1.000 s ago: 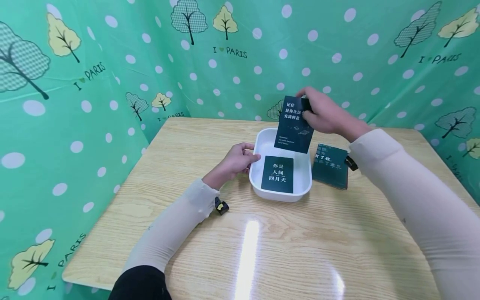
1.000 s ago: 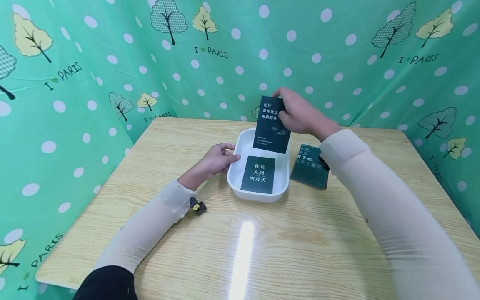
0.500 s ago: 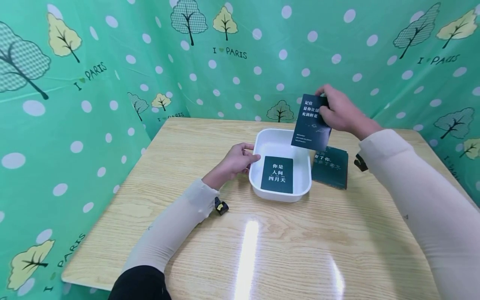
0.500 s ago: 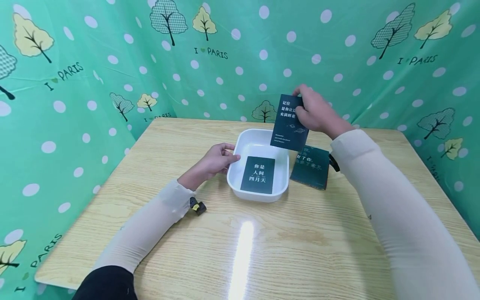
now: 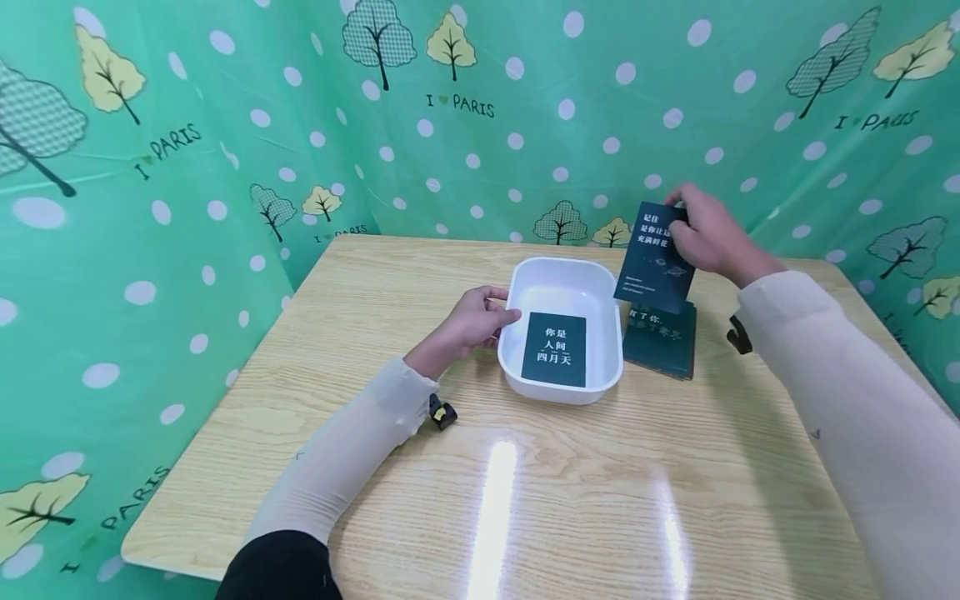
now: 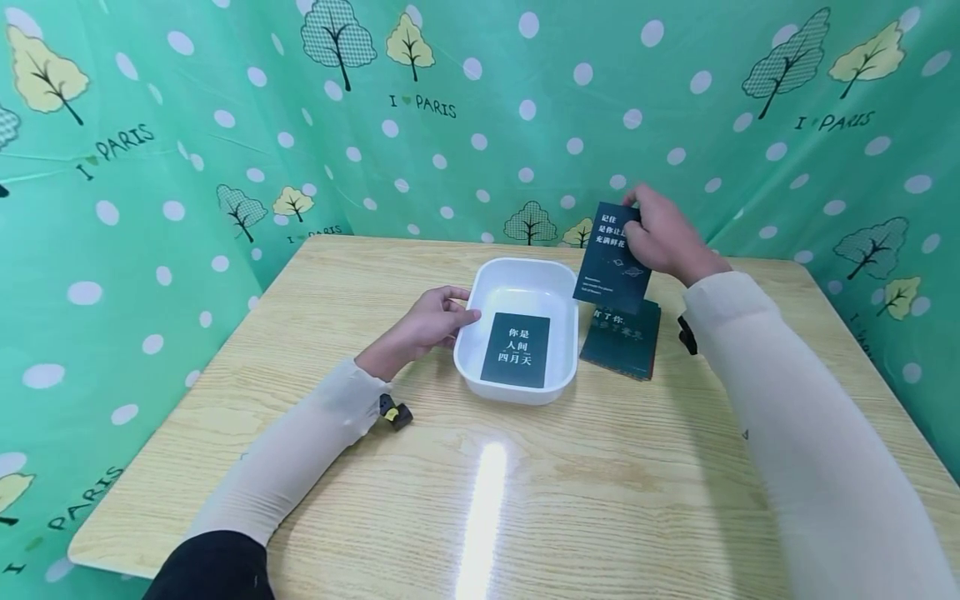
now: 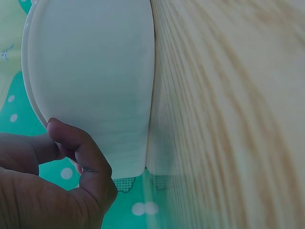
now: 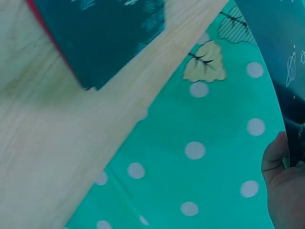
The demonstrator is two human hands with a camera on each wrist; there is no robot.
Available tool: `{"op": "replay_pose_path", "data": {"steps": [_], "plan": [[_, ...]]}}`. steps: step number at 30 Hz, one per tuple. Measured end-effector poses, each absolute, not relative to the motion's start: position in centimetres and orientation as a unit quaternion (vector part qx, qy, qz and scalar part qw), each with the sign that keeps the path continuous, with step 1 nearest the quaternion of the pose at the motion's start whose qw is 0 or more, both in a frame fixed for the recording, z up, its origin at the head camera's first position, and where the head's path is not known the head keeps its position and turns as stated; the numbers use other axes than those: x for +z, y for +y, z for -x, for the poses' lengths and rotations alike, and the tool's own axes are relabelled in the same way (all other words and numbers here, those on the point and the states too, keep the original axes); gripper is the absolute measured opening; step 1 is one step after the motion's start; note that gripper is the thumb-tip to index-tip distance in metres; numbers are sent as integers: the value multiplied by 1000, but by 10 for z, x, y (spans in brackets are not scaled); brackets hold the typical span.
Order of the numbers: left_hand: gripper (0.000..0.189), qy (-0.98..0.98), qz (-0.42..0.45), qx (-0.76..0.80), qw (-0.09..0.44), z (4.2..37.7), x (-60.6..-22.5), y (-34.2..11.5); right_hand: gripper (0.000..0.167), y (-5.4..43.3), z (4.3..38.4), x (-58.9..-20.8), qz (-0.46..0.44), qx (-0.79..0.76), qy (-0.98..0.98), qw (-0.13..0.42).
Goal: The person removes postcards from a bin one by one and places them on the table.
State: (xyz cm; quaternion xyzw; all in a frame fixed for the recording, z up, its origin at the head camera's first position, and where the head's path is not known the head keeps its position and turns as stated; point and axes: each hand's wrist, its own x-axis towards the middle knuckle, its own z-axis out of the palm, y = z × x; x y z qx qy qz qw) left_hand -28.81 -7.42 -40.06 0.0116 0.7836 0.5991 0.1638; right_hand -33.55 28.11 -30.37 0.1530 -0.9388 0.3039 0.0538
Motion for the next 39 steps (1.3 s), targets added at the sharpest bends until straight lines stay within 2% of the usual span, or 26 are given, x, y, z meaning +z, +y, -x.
{"op": "replay_pose_path", "data": {"steps": [14, 25, 30, 39], "plan": [[45, 780, -8, 604, 164, 286, -400, -74, 46, 307, 334, -340, -126, 267, -955, 11], [45, 776, -12, 608, 167, 285, -400, -74, 45, 306, 334, -362, -128, 247, -959, -51], [45, 778, -13, 606, 165, 285, -401, -74, 50, 305, 332, -371, -134, 248, -956, -83], [44, 777, -13, 608, 166, 286, -402, -74, 58, 308, 333, -387, -157, 209, -960, -96]]}}
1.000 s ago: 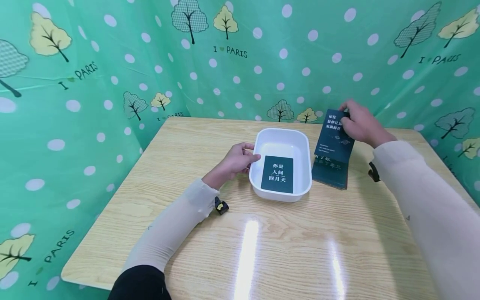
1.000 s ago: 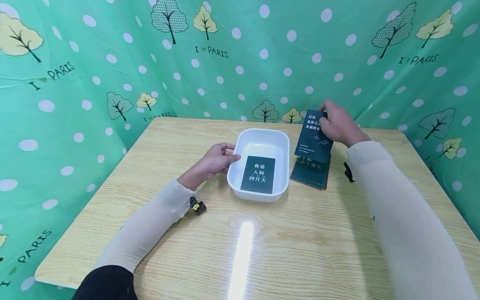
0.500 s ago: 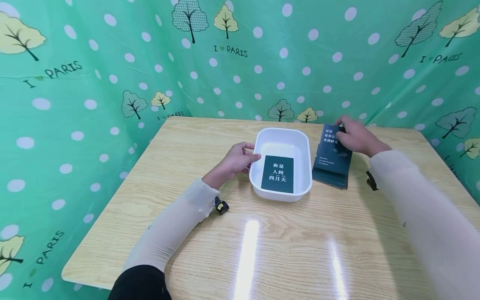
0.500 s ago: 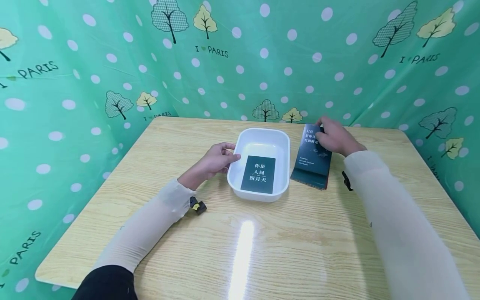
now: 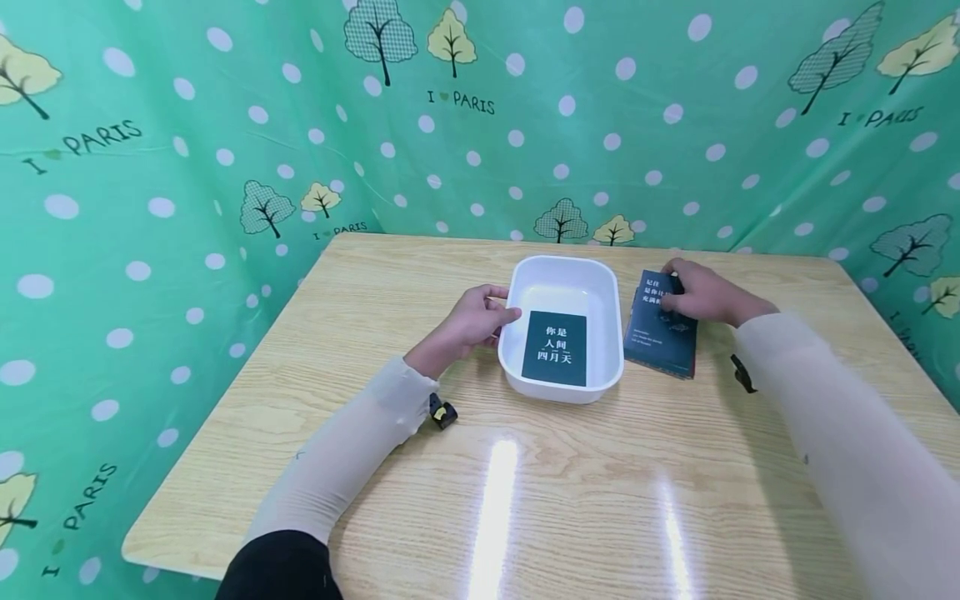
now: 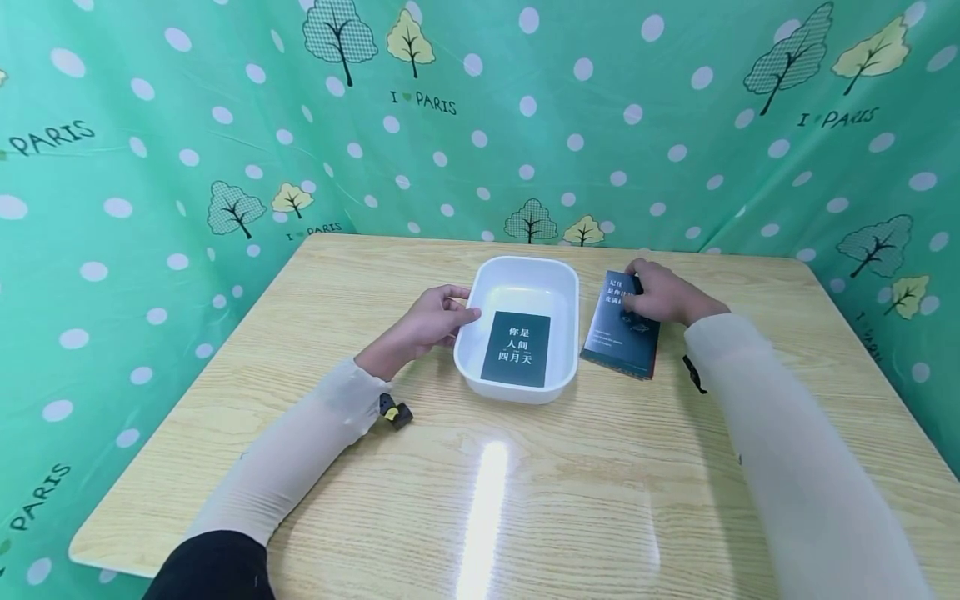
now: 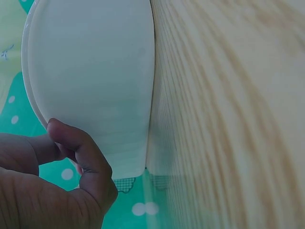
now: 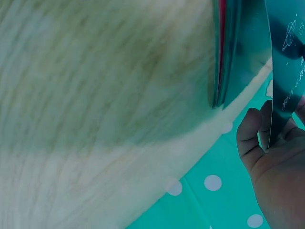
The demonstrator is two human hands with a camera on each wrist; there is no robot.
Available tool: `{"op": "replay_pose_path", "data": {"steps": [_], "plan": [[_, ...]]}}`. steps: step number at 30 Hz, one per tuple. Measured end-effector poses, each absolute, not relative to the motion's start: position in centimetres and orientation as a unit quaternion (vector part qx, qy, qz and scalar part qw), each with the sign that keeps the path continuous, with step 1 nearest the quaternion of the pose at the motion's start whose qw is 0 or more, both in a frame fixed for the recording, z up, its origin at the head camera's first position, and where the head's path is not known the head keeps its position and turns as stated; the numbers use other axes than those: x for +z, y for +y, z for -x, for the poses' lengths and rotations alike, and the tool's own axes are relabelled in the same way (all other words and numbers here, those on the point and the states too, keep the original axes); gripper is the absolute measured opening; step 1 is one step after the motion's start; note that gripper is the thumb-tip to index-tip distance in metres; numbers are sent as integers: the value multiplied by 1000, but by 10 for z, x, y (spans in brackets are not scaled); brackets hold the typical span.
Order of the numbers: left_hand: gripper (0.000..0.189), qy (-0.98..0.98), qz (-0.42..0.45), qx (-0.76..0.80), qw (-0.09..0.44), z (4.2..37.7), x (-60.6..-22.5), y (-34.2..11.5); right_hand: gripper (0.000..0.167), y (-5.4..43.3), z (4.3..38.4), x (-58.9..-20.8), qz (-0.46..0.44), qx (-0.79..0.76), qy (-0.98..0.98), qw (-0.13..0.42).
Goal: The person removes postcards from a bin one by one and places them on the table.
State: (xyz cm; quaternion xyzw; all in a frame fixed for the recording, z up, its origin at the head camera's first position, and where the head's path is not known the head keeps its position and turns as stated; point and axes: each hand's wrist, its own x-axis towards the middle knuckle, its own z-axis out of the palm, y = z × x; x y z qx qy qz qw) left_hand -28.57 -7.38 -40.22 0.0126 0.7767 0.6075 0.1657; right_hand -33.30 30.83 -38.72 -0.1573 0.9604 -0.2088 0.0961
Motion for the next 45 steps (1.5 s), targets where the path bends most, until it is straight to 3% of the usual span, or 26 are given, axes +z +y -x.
{"op": "replay_pose_path", "data": {"steps": [11, 45], "plan": [[43, 777, -12, 607, 166, 285, -401, -74, 65, 307, 337, -399, 145, -177, 968, 99], [45, 775, -11, 609, 167, 286, -400, -74, 54, 305, 336, -392, 168, -103, 972, 130]]}}
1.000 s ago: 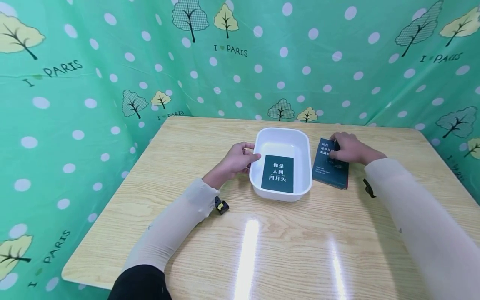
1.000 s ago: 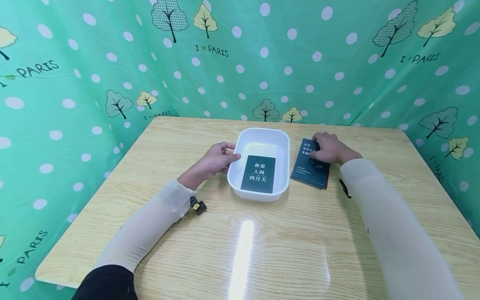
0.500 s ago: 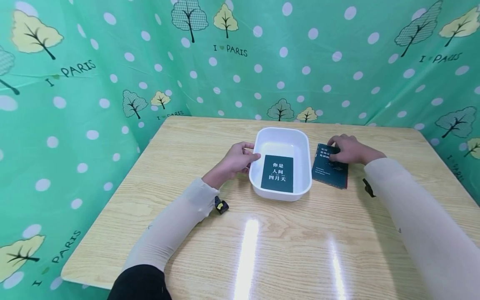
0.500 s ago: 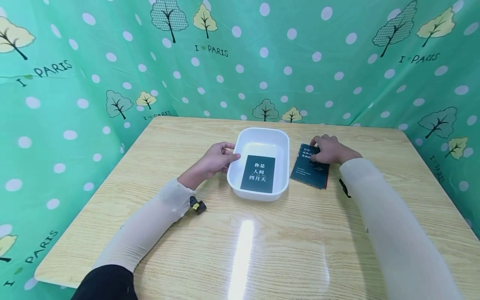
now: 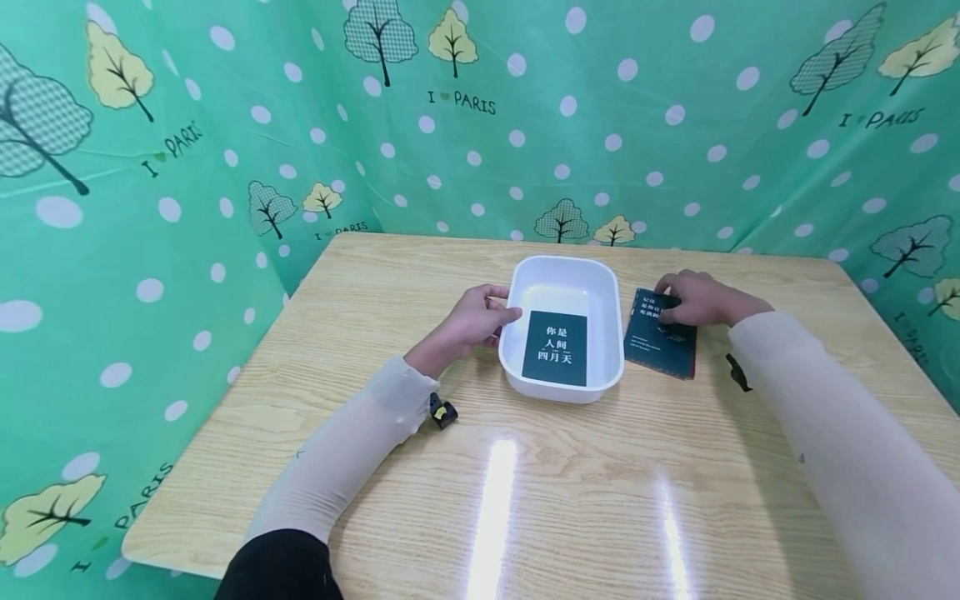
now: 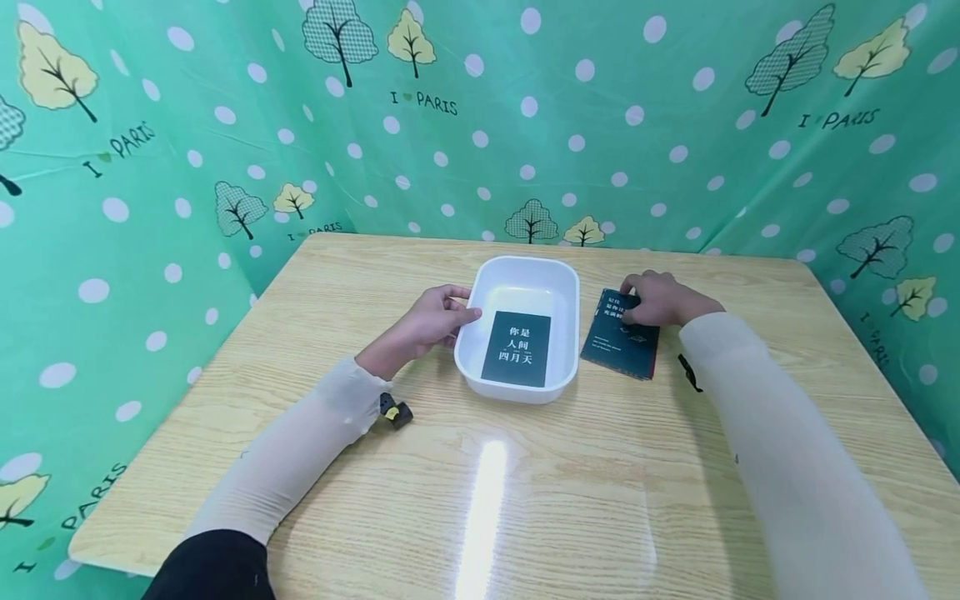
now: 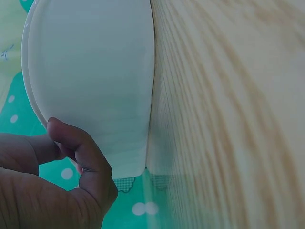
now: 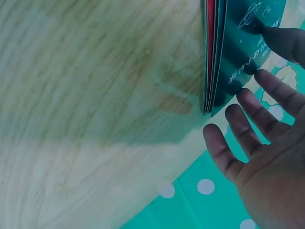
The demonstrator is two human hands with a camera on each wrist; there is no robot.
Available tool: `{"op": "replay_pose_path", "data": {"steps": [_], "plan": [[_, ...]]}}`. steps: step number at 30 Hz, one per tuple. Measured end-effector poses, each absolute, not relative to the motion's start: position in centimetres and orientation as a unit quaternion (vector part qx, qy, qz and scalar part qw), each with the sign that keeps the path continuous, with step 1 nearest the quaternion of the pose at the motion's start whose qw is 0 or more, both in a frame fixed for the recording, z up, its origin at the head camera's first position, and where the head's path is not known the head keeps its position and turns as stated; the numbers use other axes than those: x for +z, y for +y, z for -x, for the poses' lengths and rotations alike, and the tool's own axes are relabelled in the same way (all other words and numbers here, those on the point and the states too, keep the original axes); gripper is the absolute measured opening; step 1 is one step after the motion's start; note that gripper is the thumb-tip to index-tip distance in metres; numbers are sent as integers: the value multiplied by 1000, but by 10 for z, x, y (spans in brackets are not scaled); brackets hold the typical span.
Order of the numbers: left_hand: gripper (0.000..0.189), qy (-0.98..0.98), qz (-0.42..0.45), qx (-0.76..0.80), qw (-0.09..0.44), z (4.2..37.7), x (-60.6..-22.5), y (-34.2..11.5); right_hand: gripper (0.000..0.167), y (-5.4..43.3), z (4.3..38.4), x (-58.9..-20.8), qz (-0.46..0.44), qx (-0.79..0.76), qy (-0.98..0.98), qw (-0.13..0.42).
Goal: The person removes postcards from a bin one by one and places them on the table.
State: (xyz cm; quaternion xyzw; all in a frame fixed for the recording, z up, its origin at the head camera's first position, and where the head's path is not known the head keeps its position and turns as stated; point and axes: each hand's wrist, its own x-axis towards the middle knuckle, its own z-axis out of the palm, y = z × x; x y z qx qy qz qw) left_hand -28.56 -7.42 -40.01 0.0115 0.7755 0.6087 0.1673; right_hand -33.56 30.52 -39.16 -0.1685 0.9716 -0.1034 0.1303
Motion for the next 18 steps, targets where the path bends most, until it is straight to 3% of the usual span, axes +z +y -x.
{"op": "replay_pose_path", "data": {"steps": [18], "plan": [[44, 777, -8, 607, 164, 286, -400, -73, 55, 282, 338, -364, 206, -108, 970, 67]]}}
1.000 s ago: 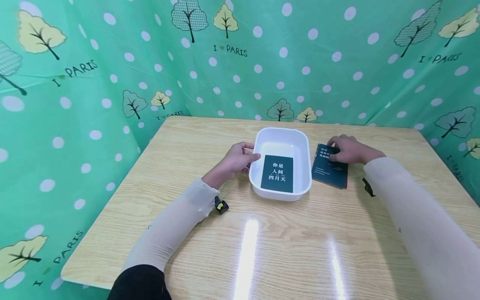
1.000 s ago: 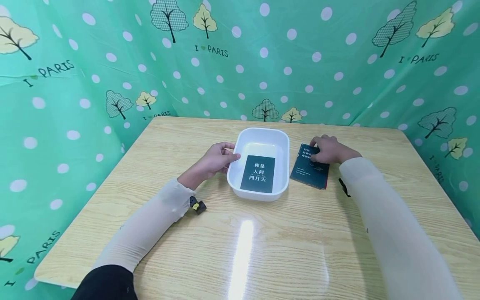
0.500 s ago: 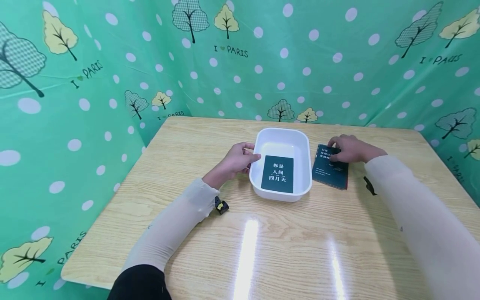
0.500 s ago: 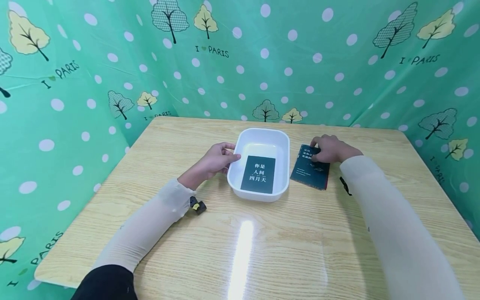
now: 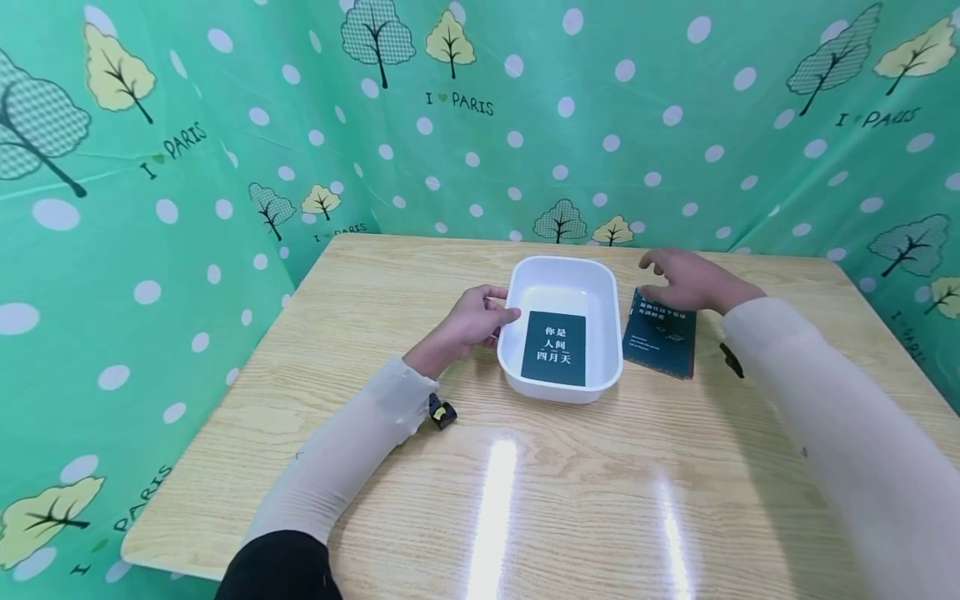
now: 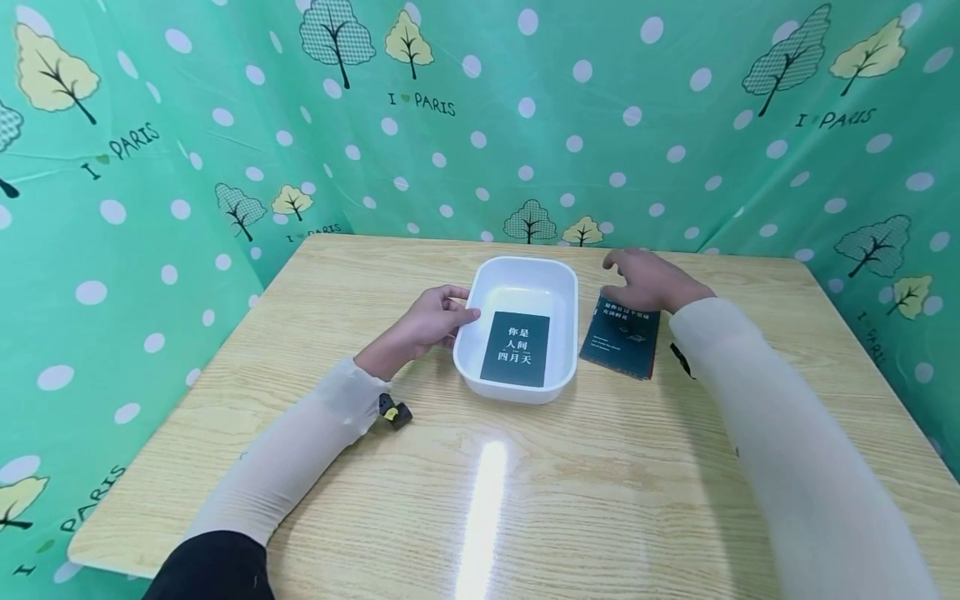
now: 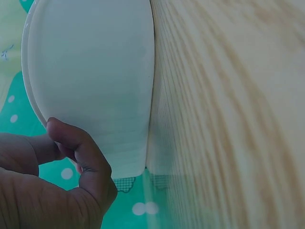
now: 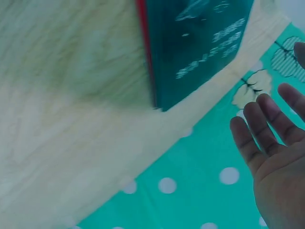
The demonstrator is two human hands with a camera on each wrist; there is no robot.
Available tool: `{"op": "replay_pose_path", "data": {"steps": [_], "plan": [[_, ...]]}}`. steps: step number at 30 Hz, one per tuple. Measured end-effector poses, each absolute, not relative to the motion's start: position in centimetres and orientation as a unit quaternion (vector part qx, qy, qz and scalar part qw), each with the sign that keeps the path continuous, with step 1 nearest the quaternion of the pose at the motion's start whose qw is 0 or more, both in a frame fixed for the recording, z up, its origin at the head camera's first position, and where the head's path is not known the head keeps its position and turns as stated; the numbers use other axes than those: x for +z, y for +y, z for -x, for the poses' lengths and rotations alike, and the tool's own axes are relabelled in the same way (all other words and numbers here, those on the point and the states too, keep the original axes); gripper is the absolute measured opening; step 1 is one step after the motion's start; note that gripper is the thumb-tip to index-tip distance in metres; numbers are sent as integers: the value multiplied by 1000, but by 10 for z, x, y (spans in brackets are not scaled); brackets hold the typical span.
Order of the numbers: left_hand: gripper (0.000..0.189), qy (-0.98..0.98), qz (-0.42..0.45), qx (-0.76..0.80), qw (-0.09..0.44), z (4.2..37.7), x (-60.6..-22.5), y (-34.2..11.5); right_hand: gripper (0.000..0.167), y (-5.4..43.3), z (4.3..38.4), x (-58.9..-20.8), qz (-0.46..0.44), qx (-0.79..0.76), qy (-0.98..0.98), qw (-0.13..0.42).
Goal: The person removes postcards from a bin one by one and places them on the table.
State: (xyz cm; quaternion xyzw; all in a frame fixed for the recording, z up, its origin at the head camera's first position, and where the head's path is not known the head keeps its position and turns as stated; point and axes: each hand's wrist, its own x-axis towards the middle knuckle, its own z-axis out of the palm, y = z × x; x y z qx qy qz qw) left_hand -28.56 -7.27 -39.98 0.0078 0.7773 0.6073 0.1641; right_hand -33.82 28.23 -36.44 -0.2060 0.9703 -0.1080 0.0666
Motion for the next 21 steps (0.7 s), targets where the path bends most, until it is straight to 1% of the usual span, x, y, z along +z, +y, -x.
{"op": "replay_pose_path", "data": {"steps": [12, 21], "plan": [[43, 776, -12, 610, 162, 287, -401, -75, 54, 239, 330, -348, 279, -91, 956, 24], [46, 777, -14, 607, 165, 287, -402, -75, 55, 210, 324, -350, 309, -75, 948, 16]]}}
